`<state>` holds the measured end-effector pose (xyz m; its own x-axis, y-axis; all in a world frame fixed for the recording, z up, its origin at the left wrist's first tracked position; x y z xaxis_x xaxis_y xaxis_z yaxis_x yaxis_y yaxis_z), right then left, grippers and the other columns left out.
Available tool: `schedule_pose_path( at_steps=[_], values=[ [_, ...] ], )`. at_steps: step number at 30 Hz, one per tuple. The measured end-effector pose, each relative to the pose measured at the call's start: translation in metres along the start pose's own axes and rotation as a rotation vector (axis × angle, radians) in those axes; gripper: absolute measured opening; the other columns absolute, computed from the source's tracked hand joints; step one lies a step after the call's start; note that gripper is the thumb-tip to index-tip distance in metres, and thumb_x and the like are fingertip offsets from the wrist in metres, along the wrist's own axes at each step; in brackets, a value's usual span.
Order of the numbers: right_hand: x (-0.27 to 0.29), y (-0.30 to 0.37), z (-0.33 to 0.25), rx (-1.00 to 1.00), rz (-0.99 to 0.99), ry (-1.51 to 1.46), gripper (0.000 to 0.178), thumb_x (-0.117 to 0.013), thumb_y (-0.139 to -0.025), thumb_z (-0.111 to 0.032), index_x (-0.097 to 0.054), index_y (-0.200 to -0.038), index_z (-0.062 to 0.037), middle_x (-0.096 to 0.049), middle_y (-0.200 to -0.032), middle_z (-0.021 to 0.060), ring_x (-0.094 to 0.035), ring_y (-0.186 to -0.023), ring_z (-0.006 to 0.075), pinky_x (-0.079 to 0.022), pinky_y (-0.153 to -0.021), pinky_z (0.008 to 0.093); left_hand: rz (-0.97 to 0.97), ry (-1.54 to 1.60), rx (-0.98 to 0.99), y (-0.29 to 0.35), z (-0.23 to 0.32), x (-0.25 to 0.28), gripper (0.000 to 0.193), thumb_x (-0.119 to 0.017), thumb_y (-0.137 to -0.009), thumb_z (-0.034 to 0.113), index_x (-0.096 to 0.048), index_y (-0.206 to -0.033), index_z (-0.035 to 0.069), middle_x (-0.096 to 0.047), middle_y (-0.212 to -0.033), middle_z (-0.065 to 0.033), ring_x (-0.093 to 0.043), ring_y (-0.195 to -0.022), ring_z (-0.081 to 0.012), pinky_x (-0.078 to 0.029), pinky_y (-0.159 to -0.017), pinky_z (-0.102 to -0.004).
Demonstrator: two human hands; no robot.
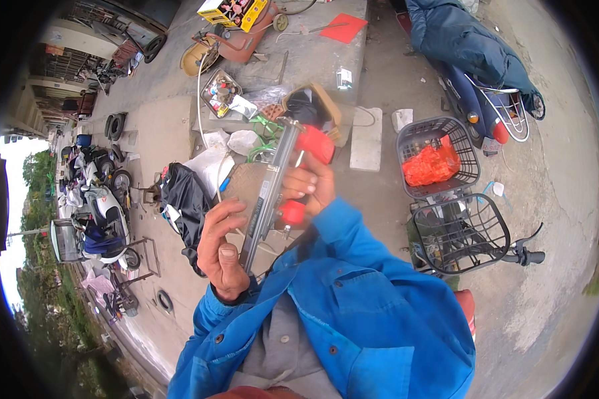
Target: The person stretches a black vinyl cover over a scooter seat and secures it using a red pneumatic staple gun. They repeatedly smooth the material, reposition the seat, and fire staples along the edges to attach the cover.
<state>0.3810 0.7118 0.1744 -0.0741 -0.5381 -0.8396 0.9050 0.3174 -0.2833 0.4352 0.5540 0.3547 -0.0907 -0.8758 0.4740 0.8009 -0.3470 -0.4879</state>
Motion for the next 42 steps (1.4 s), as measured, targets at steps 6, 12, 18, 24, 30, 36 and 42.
schedule_pose_path(
  at_steps=[6, 12, 18, 24, 30, 36, 42],
  values=[
    [-0.01, 0.021, 0.034, -0.057, 0.125, 0.16, 0.025, -0.06, -0.109, -0.025, -0.061, -0.124, -0.0055, -0.039, -0.063, -0.0091, -0.041, -0.054, 0.0053, -0.037, -0.057, 0.0282, 0.127, -0.169, -0.068, 0.016, 0.015, -0.002, 0.049, -0.045, -0.111, 0.035, -0.07, -0.108, -0.007, -0.072, -0.118, -0.0258, -0.067, -0.117, -0.0449, -0.05, -0.103, -0.0531],
    [-0.056, 0.024, 0.073, -0.262, 0.207, 0.5, 0.026, -0.065, -0.105, -0.025, -0.061, -0.117, -0.0019, -0.035, -0.059, -0.0072, -0.038, -0.051, 0.007, -0.034, -0.053, 0.0295, 0.3, -0.202, -0.107, 0.037, 0.036, 0.014, 0.058, -0.031, -0.117, 0.04, -0.063, -0.086, 0.003, -0.075, -0.105, -0.021, -0.069, -0.106, -0.0437, -0.054, -0.093, -0.0533],
    [-0.067, 0.009, 0.119, -0.41, 0.222, 0.656, 0.025, -0.069, -0.102, -0.023, -0.064, -0.111, -0.0004, -0.037, -0.058, -0.0056, -0.036, -0.048, 0.0077, -0.032, -0.05, 0.0295, 0.422, -0.272, -0.174, 0.078, 0.043, 0.048, 0.052, -0.036, -0.117, 0.038, -0.064, -0.087, 0.005, -0.076, -0.101, -0.019, -0.071, -0.1, -0.0425, -0.056, -0.087, -0.0501],
    [-0.049, -0.001, 0.185, -0.473, 0.254, 0.765, 0.024, -0.071, -0.099, -0.018, -0.063, -0.109, 0.0016, -0.037, -0.058, -0.0042, -0.037, -0.047, 0.0077, -0.032, -0.047, 0.0294, 0.626, -0.286, -0.195, 0.133, 0.048, 0.095, 0.029, -0.051, -0.109, 0.021, -0.06, -0.087, 0.005, -0.077, -0.101, -0.018, -0.073, -0.099, -0.043, -0.057, -0.084, -0.0492],
    [-0.032, -0.005, 0.251, -0.542, 0.189, 0.83, 0.024, -0.071, -0.099, -0.018, -0.062, -0.108, 0.0024, -0.041, -0.059, -0.0025, -0.037, -0.045, 0.0083, -0.031, -0.045, 0.0297, 0.678, -0.274, -0.26, 0.185, 0.041, 0.146, 0.042, -0.042, -0.111, 0.032, -0.056, -0.082, 0.004, -0.073, -0.096, -0.0204, -0.07, -0.1, -0.0415, -0.058, -0.085, -0.0497],
    [-0.022, -0.002, 0.301, -0.594, 0.082, 0.893, 0.018, -0.061, -0.106, -0.018, -0.063, -0.112, -0.0011, -0.033, -0.055, -0.0083, -0.033, -0.044, 0.0052, -0.033, -0.048, 0.0298, 0.733, -0.106, -0.398, 0.213, 0.044, 0.188, 0.025, -0.056, -0.107, 0.017, -0.054, -0.084, 0.005, -0.076, -0.094, -0.019, -0.075, -0.088, -0.0384, -0.062, -0.073, -0.0454],
    [0.011, 0.003, 0.327, -0.538, 0.22, 0.934, 0.03, -0.061, -0.109, -0.022, -0.061, -0.127, 0.0019, -0.04, -0.062, -0.0069, -0.043, -0.054, 0.0072, -0.042, -0.059, 0.0299, 0.597, -0.042, 0.176, 0.234, 0.016, 0.226, 0.045, -0.056, -0.108, 0.038, -0.06, -0.118, -0.006, -0.065, -0.124, -0.024, -0.068, -0.109, -0.0302, -0.057, -0.095, -0.0423]
  ],
)
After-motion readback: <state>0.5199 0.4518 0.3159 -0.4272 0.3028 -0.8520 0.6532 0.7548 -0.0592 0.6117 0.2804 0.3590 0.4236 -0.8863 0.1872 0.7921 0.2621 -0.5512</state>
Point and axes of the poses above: each hand's wrist, its own y-axis away from the middle knuckle, its own x-axis out of the back of the hand, z = x × y, the point moved 3 cm from there along -y, towards the middle knuckle
